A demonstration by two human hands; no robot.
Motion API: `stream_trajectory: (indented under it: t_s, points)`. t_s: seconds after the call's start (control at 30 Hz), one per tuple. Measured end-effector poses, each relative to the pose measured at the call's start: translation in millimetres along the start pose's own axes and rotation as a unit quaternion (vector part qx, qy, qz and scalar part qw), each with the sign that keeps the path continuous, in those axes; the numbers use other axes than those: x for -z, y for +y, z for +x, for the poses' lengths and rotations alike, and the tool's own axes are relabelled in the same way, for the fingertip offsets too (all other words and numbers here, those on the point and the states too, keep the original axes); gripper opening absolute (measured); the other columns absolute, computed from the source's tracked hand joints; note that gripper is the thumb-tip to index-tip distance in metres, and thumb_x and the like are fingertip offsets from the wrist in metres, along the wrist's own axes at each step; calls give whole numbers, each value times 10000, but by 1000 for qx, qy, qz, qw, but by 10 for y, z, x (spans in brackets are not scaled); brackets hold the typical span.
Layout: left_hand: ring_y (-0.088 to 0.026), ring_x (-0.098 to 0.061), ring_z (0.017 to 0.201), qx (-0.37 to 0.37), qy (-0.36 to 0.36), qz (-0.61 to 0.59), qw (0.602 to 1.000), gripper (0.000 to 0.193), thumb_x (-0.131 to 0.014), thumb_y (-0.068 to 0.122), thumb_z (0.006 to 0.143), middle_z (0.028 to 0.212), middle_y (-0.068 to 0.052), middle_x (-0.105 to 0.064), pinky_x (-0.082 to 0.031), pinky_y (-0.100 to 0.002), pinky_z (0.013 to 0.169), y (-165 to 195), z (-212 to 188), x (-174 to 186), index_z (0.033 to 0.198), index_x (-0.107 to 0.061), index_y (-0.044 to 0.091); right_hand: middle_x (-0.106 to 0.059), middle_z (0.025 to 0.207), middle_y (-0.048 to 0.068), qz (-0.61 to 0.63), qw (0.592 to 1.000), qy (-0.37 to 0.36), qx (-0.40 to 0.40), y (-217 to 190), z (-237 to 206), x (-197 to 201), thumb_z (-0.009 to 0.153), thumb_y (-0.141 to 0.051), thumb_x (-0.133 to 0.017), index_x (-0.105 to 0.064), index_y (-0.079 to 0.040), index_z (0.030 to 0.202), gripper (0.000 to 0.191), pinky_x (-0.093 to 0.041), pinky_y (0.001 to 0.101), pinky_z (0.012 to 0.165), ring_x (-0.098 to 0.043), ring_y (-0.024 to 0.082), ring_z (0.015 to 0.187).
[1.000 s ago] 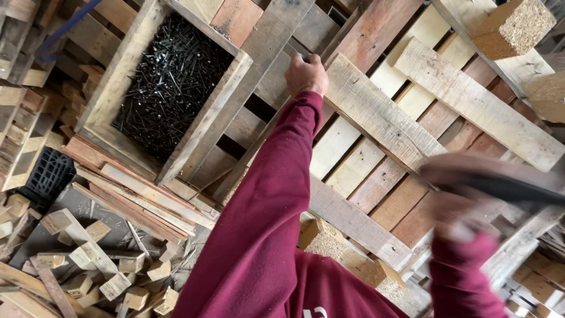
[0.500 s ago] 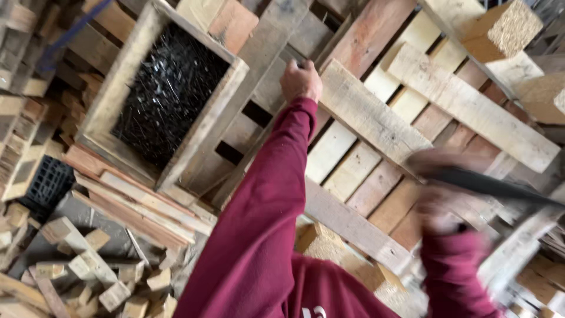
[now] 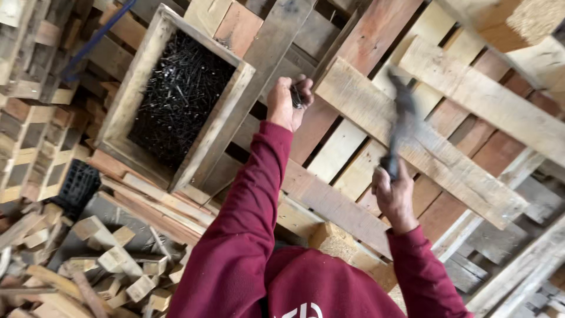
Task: The person repairs a wooden pallet. They position a wooden board across the pallet slats, take nails from a wooden box of nails, hold a nail against the board, and hammer the nails in with a claw hammer, repeating this for several boards and adjusting the boards between nails.
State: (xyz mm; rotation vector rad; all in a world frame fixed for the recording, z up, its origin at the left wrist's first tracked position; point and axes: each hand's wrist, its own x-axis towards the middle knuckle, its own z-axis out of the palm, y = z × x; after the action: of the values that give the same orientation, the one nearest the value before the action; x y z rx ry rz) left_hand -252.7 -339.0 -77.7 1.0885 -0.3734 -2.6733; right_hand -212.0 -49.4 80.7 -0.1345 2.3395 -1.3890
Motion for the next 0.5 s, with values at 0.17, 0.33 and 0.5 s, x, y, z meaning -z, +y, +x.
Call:
stream_trajectory:
  t_s: [0.17,0.33,0.5]
  points:
    - [-292,-742,934,45,-121,-16,991,270,-427,29,1007,1062,-208,-739,-618,-468,892,279,-549,-177,1175,-627,-39,-566,691,30,42,984,-57,-161,67,-98,104,1034,-403,-586,-585,-18,1175,410,-473,284,459,-532,113,521]
    - [-289,-735,969,13,-234,-10,972,165,-593,8,1060,1112,-194,-743,-623,-453,902,195,-732,-325,1200,-680,8,-603,732,14,139,990,-6,-26,227,-454,-12,1022,-425,-589,-538,-42,1187,421,-517,237,526,-598,84,589]
    - [-267,-746,966,17,-206,-13,978,168,-735,151,963,1087,-150,-758,-640,-402,871,-30,-629,-179,1089,-698,46,-523,616,20,102,978,-62,-171,492,-303,-161,971,-411,-570,-536,-73,1108,366,-507,287,419,-524,109,465]
